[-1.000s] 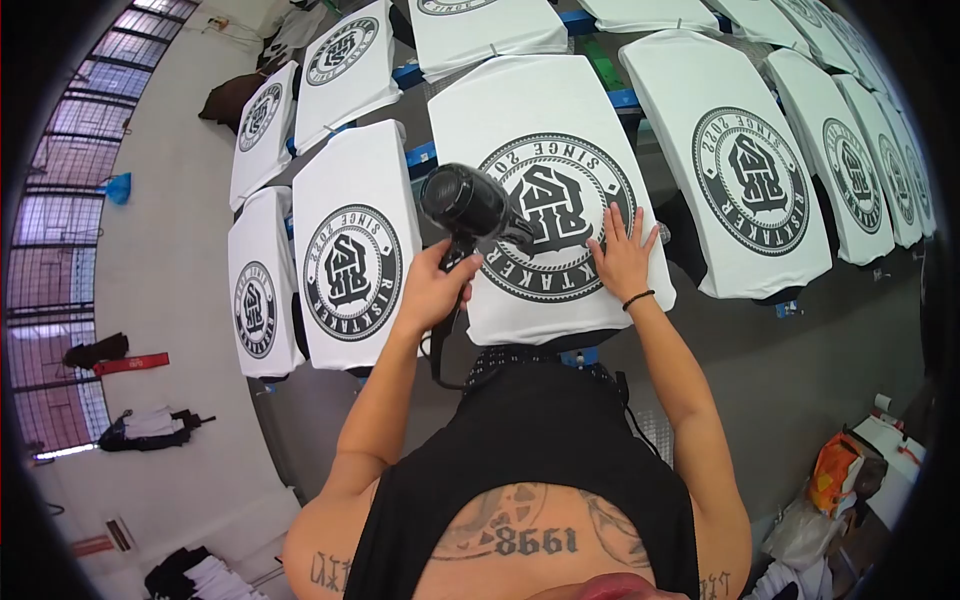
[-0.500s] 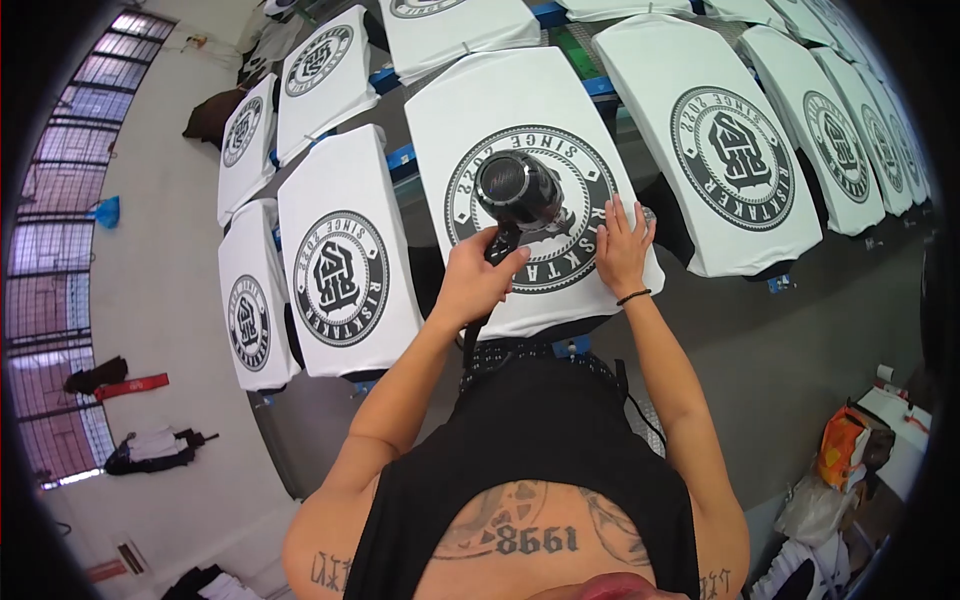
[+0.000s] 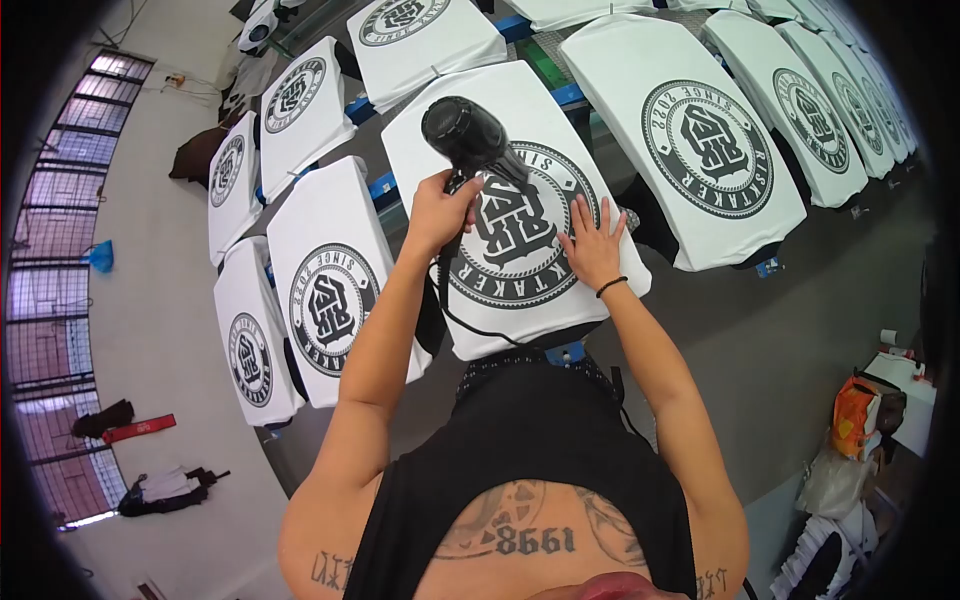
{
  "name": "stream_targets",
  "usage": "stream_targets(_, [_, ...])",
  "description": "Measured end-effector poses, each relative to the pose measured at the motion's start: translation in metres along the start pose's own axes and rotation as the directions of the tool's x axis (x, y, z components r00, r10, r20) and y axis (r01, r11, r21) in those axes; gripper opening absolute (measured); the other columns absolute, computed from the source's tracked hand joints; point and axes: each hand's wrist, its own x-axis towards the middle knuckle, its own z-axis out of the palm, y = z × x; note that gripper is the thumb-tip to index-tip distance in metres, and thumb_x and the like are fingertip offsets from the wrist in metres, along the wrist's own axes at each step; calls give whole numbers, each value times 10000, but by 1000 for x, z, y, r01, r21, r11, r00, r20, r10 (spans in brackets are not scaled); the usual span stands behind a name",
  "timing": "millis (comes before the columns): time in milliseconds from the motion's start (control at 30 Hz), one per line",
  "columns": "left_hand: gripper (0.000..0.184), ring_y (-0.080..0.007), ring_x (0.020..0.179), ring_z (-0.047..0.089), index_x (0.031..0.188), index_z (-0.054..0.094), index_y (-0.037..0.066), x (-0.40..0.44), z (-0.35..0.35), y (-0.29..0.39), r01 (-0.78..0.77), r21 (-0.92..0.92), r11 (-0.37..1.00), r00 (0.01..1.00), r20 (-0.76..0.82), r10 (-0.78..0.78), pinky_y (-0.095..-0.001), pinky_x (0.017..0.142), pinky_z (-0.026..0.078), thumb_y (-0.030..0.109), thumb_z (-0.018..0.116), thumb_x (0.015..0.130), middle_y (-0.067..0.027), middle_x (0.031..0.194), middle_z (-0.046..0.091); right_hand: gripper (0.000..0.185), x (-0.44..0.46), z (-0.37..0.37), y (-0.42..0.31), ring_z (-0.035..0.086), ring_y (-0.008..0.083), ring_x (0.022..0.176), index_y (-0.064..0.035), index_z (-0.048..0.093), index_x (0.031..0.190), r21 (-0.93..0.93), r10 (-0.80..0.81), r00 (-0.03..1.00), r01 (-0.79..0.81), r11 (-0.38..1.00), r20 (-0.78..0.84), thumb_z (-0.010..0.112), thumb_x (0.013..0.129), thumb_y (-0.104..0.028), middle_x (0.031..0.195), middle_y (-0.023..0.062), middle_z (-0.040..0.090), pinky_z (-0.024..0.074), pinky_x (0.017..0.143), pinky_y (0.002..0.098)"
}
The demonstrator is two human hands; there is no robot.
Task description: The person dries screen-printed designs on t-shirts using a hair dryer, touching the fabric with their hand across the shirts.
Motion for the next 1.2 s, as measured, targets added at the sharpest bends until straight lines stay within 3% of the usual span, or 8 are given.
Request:
stream_targets(567, [465,-86,466,567,1191,612,-93,-128,11,-35,123,-99,987,986,-103,-133,-257,452,470,253,723,900,-29,566,595,520,-7,-15,10,278,404,1461,-81,514,1435,-15,-67,992,66,998,-103,517,1000,-366,1525,45,476,124,1151,675])
stream_targets(667, [499,-81,465,560,1229,583,-111,-145,-5,-40,165,-95,982,984,-54,-171,-247,441,463,237,729,903,-24,579,595,250,-11,-37,19,665,245,1033,-80,709,1163,362,132,976,-61,930,-176,610,969,-203,1067,73,741,440,995,426])
stream_targets(833, [543,-98,458,567,1233,578,-127,-159,-45,-54,92,29,995,968,-236,-83,-258,434,450,270,736,899,-45,582,608,162,-42,-126,14,633,119,617,-33,715,875,828,546,834,-254,500,-74,662,972,-150,709,58,704,502,635,284])
stream_targets(900, [548,-109,454,570,1237,580,-126,-150,-69,-65,71,69,995,964,-261,-51,-264,437,454,277,730,899,-57,586,615,213,-55,-179,22,628,100,697,-17,684,815,815,519,816,-108,569,-254,649,984,-142,707,31,678,513,711,272])
stream_targets(1000, [353,-113,485,577,1041,621,-73,-150,-93,-67,73,-28,997,954,-291,-78,-266,442,479,243,707,908,-51,626,605,116,-70,-276,22,662,154,829,17,673,920,600,390,594,203,774,-703,592,989,-27,932,97,706,540,780,299])
stream_targets(1067, [305,-103,498,564,986,613,-58,-163,-96,-72,78,-25,997,949,-303,-82,-258,440,474,224,705,914,-40,650,592,295,-82,-355,6,661,201,726,40,653,973,76,-35,227,460,885,-973,505,1046,-204,949,138,707,585,682,356])
stream_targets(1100, [305,-103,498,564,986,613,-58,-172,-95,-75,84,-30,996,952,-292,-89,-258,440,474,224,705,914,-40,650,592,252,-128,-394,17,694,259,879,35,548,1006,-350,-286,323,-161,923,-902,472,1029,-205,966,187,675,567,795,355])
stream_targets(1200, [310,-94,489,558,1009,605,-57,-203,-87,-74,85,-144,986,977,-180,-110,-250,435,460,214,719,914,-27,666,588,303,-193,-493,22,638,261,804,5,499,899,-626,-712,-356,-339,702,-606,618,939,-271,863,101,610,492,727,366])
